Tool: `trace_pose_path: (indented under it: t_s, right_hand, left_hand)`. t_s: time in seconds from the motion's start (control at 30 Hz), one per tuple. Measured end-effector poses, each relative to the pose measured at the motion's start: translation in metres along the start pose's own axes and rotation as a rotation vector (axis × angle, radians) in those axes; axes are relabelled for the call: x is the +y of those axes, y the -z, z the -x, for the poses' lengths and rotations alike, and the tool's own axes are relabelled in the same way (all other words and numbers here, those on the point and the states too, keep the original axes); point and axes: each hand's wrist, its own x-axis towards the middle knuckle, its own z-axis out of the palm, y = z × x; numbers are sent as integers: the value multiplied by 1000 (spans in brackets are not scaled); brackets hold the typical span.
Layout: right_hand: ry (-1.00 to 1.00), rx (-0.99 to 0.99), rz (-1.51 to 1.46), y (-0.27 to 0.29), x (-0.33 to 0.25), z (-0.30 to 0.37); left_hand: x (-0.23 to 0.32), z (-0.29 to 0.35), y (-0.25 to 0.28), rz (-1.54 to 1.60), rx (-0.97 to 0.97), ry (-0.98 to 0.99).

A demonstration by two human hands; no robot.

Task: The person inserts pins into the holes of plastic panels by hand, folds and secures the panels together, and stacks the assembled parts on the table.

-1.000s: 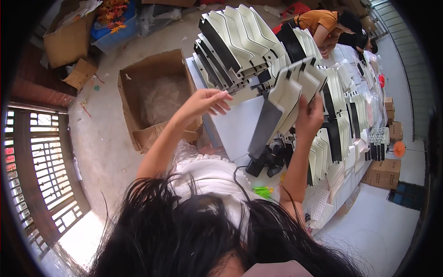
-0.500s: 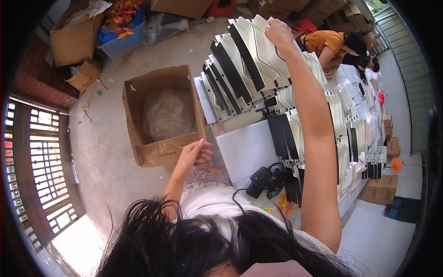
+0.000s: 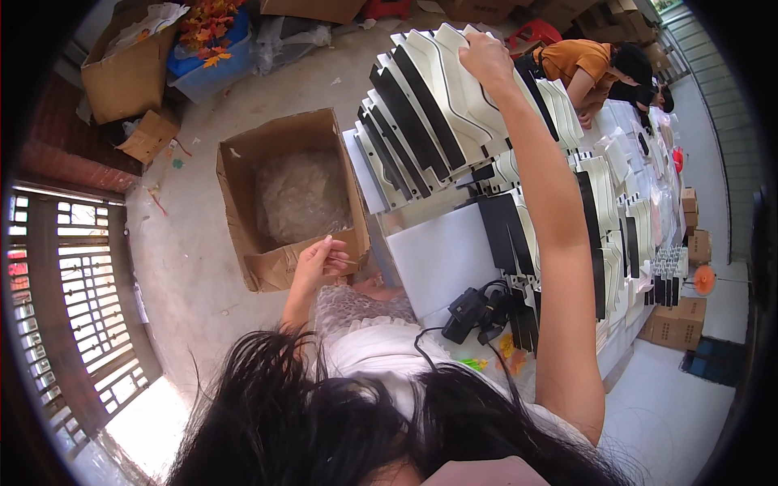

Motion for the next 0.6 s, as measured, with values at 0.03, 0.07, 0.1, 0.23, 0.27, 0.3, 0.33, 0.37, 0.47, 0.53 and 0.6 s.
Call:
trace_pose_path:
  t_s: [0.03, 0.07, 0.1, 0.23, 0.27, 0.3, 0.33, 0.37, 0.47, 0.53, 0.6]
  right_hand:
    - [32, 35, 2, 0, -1, 3]
    - [63, 70, 3, 1, -1, 5]
    - [64, 67, -1, 3, -2, 7]
    - [62, 73, -9, 5, -1, 12]
    - [64, 84, -9, 5, 1, 13]
    - [60, 82, -10, 5, 2, 14]
    - [58, 80, -11, 6, 1, 14]
    - [55, 77, -11, 6, 1, 15]
    - [66, 115, -12, 5, 4, 17]
    - [60, 74, -18, 7, 5, 16]
    - [54, 34, -23, 6, 3, 18]
  left_hand:
    - [1, 1, -4, -1, -16, 6]
    - [0, 1, -7, -2, -12, 9]
    - [-3, 1, -9, -3, -25, 23]
    - [-11, 3, -11, -28, -55, 59]
    - [-13, 3, -11, -31, -56, 62]
    - [-14, 4, -10, -36, -49, 61]
    - [-14, 4, -10, -41, -41, 57]
    - [-14, 5, -10, -43, -40, 58]
    - [-12, 5, -11, -41, -42, 58]
    - [-11, 3, -12, -36, -47, 57]
    - [-10, 2, -13, -48, -43, 63]
